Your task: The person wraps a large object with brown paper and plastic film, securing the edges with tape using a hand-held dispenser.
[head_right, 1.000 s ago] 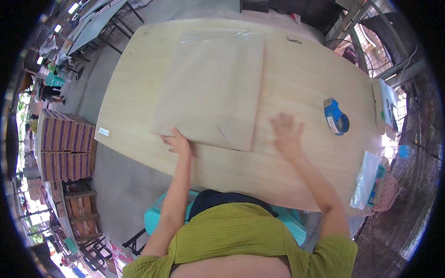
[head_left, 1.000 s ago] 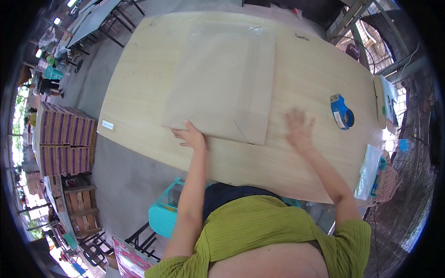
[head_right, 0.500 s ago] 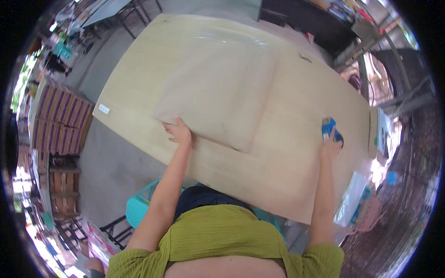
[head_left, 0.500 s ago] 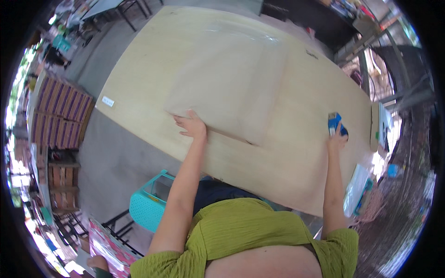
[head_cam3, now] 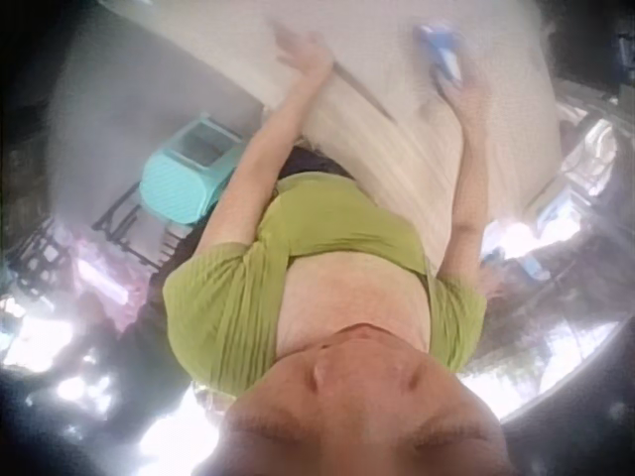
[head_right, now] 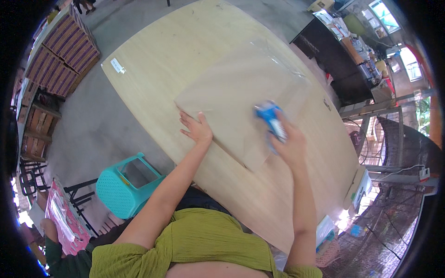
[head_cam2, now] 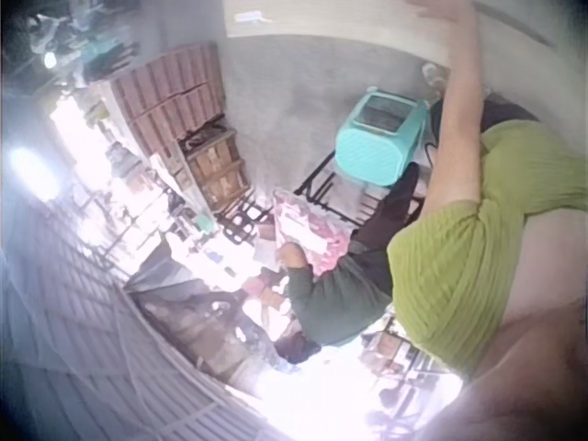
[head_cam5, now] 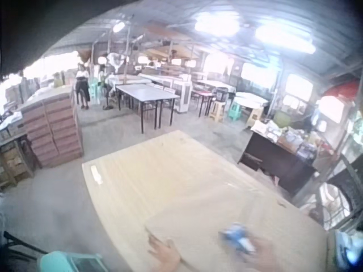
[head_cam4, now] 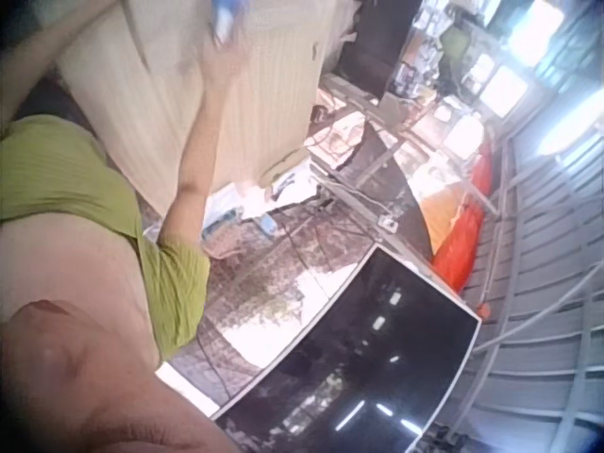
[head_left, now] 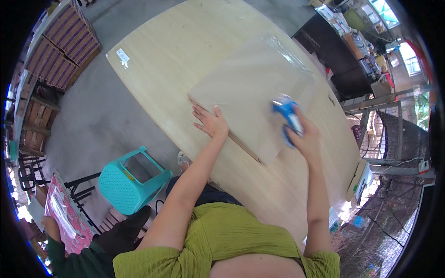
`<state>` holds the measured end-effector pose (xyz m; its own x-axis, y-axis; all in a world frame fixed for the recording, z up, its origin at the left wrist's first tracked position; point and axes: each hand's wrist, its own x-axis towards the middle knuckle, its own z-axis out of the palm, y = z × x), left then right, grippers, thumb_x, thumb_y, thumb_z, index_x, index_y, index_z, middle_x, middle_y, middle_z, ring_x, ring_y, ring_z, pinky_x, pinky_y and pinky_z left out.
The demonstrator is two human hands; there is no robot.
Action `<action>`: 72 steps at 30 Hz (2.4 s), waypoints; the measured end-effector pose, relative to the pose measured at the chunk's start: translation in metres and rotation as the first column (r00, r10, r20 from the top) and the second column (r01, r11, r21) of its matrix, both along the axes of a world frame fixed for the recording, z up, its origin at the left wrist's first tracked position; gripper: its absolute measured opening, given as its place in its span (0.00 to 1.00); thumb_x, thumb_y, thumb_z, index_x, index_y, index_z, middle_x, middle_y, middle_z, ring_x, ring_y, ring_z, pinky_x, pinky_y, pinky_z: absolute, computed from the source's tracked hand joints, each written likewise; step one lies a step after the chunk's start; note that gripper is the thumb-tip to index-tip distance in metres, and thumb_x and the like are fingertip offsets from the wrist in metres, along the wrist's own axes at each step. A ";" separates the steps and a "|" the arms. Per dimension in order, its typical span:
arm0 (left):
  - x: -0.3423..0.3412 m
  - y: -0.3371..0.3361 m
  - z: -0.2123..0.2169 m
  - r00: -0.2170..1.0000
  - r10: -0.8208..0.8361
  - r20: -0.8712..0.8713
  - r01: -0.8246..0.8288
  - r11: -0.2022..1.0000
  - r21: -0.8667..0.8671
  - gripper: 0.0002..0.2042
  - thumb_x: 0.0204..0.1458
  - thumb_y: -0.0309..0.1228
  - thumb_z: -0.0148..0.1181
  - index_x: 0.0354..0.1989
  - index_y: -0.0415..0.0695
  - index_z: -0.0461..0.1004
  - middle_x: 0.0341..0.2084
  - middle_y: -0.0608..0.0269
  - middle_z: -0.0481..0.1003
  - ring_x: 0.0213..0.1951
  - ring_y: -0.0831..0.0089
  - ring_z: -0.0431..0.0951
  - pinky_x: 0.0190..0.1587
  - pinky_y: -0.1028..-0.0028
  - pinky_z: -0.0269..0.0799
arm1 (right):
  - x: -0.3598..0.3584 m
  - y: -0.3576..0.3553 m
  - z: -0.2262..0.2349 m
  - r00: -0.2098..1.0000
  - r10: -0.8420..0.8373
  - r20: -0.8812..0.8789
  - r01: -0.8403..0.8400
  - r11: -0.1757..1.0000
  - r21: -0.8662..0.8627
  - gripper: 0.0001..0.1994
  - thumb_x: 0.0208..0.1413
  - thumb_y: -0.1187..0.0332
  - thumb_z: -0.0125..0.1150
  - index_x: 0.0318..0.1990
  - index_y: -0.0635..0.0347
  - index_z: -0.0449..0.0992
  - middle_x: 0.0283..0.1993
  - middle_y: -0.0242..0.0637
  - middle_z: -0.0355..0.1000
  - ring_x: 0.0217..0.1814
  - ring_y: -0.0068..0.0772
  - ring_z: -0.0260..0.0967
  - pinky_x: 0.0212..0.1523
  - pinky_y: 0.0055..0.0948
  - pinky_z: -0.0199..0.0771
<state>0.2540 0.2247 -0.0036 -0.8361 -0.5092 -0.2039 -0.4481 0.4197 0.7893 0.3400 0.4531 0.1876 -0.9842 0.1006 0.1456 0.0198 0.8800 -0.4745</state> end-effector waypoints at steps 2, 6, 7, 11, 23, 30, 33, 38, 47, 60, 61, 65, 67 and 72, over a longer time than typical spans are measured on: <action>-0.002 0.003 -0.003 0.999 0.025 -0.032 -0.024 1.000 0.005 0.42 0.63 0.48 0.47 0.74 0.36 0.34 0.75 0.47 0.41 0.76 0.50 0.37 0.71 0.40 0.23 | -0.054 -0.063 0.000 0.992 0.116 0.055 -0.119 0.992 0.052 0.35 0.45 0.57 0.67 0.66 0.32 0.69 0.34 0.46 0.75 0.35 0.46 0.75 0.41 0.40 0.75; 0.001 0.008 0.005 0.999 0.000 -0.046 0.001 1.000 0.018 0.42 0.63 0.47 0.48 0.74 0.37 0.34 0.75 0.45 0.41 0.76 0.48 0.36 0.71 0.40 0.23 | -0.124 -0.131 -0.002 0.945 0.249 0.210 -0.275 0.956 0.103 0.33 0.44 0.59 0.64 0.64 0.35 0.71 0.37 0.48 0.76 0.39 0.50 0.75 0.43 0.42 0.76; 0.002 0.008 0.007 0.999 -0.003 -0.035 0.004 1.000 0.020 0.42 0.63 0.46 0.49 0.75 0.36 0.34 0.75 0.45 0.40 0.76 0.48 0.36 0.71 0.40 0.24 | -0.135 -0.138 -0.008 0.931 0.278 0.237 -0.311 0.944 0.114 0.34 0.43 0.60 0.64 0.64 0.36 0.71 0.38 0.49 0.76 0.40 0.51 0.75 0.44 0.42 0.77; 0.000 0.006 0.006 0.999 0.015 -0.034 -0.014 0.999 0.033 0.41 0.63 0.44 0.49 0.75 0.37 0.34 0.75 0.44 0.39 0.76 0.48 0.35 0.71 0.41 0.23 | -0.164 -0.159 -0.021 0.851 0.362 0.379 -0.430 0.896 0.109 0.32 0.43 0.58 0.63 0.62 0.41 0.74 0.39 0.50 0.79 0.41 0.55 0.76 0.46 0.46 0.76; 0.001 0.008 0.010 0.999 0.033 -0.039 -0.031 0.998 0.059 0.40 0.63 0.43 0.48 0.75 0.37 0.35 0.75 0.44 0.42 0.76 0.49 0.37 0.71 0.41 0.25 | -0.189 -0.160 -0.014 0.661 0.440 0.607 -0.644 0.749 0.158 0.32 0.39 0.58 0.65 0.59 0.49 0.75 0.40 0.51 0.79 0.43 0.54 0.77 0.46 0.44 0.78; 0.000 0.011 0.007 0.997 0.063 -0.049 -0.062 0.998 0.023 0.39 0.64 0.46 0.46 0.75 0.38 0.36 0.74 0.45 0.44 0.75 0.49 0.39 0.71 0.40 0.25 | -0.143 -0.118 0.001 0.613 0.385 0.690 -0.664 0.725 0.184 0.34 0.39 0.59 0.65 0.61 0.50 0.74 0.37 0.51 0.78 0.40 0.54 0.77 0.44 0.44 0.77; 0.002 0.010 0.002 0.995 0.071 -0.076 -0.070 0.997 0.011 0.39 0.64 0.47 0.44 0.74 0.37 0.37 0.74 0.46 0.44 0.75 0.49 0.39 0.71 0.39 0.25 | -0.106 -0.084 0.005 0.598 0.384 0.704 -0.689 0.695 0.206 0.33 0.40 0.60 0.65 0.60 0.51 0.73 0.36 0.51 0.78 0.40 0.54 0.77 0.43 0.45 0.77; 0.002 0.009 0.001 0.994 0.072 -0.082 -0.072 0.997 0.005 0.40 0.63 0.48 0.45 0.74 0.36 0.37 0.74 0.44 0.45 0.75 0.49 0.40 0.71 0.39 0.26 | -0.018 -0.023 0.025 0.538 0.181 0.823 -0.601 0.768 0.223 0.35 0.39 0.60 0.66 0.62 0.49 0.72 0.36 0.49 0.79 0.39 0.52 0.78 0.43 0.44 0.79; 0.000 0.004 0.010 0.996 0.060 -0.062 -0.060 0.998 0.000 0.40 0.62 0.47 0.46 0.74 0.35 0.37 0.73 0.42 0.45 0.75 0.48 0.41 0.71 0.39 0.27 | -0.081 -0.063 -0.010 0.261 -0.040 0.965 -0.835 0.493 0.246 0.23 0.34 0.58 0.69 0.44 0.52 0.85 0.36 0.44 0.81 0.38 0.48 0.79 0.40 0.43 0.79; 0.008 0.000 -0.005 0.996 0.038 -0.082 -0.039 0.999 -0.007 0.40 0.63 0.47 0.46 0.74 0.35 0.36 0.74 0.44 0.43 0.75 0.47 0.39 0.71 0.39 0.25 | 0.011 0.008 0.029 0.474 0.288 0.832 -0.317 0.937 -0.144 0.32 0.37 0.67 0.71 0.57 0.57 0.78 0.46 0.41 0.80 0.42 0.35 0.78 0.43 0.32 0.75; 0.004 -0.002 -0.007 0.996 0.041 -0.073 -0.042 0.999 -0.015 0.40 0.63 0.46 0.46 0.74 0.35 0.36 0.74 0.44 0.43 0.75 0.47 0.39 0.71 0.39 0.26 | 0.016 0.001 0.044 0.695 0.286 0.660 -0.186 0.958 -0.219 0.32 0.38 0.70 0.70 0.59 0.58 0.77 0.47 0.44 0.79 0.42 0.36 0.77 0.44 0.32 0.75; -0.002 0.006 -0.006 0.997 0.035 -0.075 -0.037 0.999 -0.023 0.41 0.63 0.47 0.47 0.74 0.35 0.36 0.74 0.45 0.42 0.75 0.48 0.39 0.71 0.40 0.25 | 0.014 -0.024 -0.009 0.981 0.108 -0.164 -0.145 0.962 -0.230 0.36 0.40 0.75 0.68 0.65 0.56 0.72 0.39 0.44 0.76 0.37 0.34 0.74 0.41 0.30 0.73; -0.004 0.007 -0.002 0.998 0.011 -0.058 -0.012 1.000 -0.021 0.40 0.63 0.47 0.47 0.74 0.35 0.36 0.74 0.45 0.42 0.75 0.48 0.39 0.71 0.40 0.25 | -0.003 -0.034 -0.052 0.946 0.108 -0.307 -0.174 0.965 -0.195 0.37 0.40 0.74 0.68 0.65 0.55 0.72 0.34 0.42 0.73 0.32 0.34 0.70 0.37 0.30 0.72; -0.006 0.008 0.000 0.998 0.011 -0.066 -0.011 1.000 -0.003 0.40 0.63 0.45 0.47 0.74 0.35 0.36 0.75 0.45 0.41 0.75 0.48 0.39 0.71 0.39 0.24 | -0.040 -0.062 -0.103 0.922 0.126 -0.366 -0.215 0.953 -0.214 0.37 0.39 0.73 0.69 0.64 0.52 0.72 0.26 0.40 0.64 0.26 0.36 0.64 0.28 0.32 0.68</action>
<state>0.2480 0.2325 -0.0038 -0.8420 -0.5192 -0.1463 -0.3995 0.4181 0.8158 0.3000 0.3911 0.0843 -0.8822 0.0123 0.4708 -0.3237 0.7103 -0.6251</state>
